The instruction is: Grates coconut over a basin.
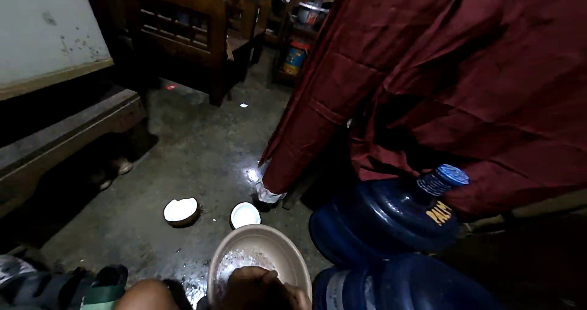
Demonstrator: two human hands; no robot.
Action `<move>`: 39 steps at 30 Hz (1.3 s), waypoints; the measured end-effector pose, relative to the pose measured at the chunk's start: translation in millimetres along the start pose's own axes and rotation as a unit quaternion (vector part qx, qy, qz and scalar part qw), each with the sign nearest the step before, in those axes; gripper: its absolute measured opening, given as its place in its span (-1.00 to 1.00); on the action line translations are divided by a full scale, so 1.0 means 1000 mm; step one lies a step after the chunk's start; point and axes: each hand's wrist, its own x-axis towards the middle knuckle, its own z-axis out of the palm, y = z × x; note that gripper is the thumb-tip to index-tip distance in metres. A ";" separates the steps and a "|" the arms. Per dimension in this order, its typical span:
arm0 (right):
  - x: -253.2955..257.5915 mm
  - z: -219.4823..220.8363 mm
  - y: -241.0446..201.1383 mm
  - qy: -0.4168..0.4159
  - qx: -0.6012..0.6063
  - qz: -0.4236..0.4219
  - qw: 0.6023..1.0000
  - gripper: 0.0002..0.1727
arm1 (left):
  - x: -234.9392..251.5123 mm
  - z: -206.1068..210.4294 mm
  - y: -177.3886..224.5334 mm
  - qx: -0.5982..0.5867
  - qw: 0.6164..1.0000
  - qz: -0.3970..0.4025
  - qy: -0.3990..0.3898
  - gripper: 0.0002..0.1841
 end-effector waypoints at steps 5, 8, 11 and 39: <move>0.078 0.004 0.035 -0.122 -0.019 0.123 0.985 -0.21 | 0.073 0.002 -0.018 -0.021 0.981 -0.173 -0.086 -0.18; 0.112 -0.036 0.004 -0.188 -0.053 0.122 0.973 -0.25 | 0.083 -0.023 0.004 -0.197 0.964 -0.152 -0.096 -0.17; 0.080 -0.071 -0.037 -0.189 -0.097 0.099 0.972 -0.20 | 0.043 -0.046 0.050 -0.154 0.970 -0.107 -0.157 -0.15; 0.088 0.007 0.030 -0.175 -0.112 0.114 0.972 -0.14 | 0.066 0.004 -0.023 0.020 0.984 -0.159 -0.081 -0.18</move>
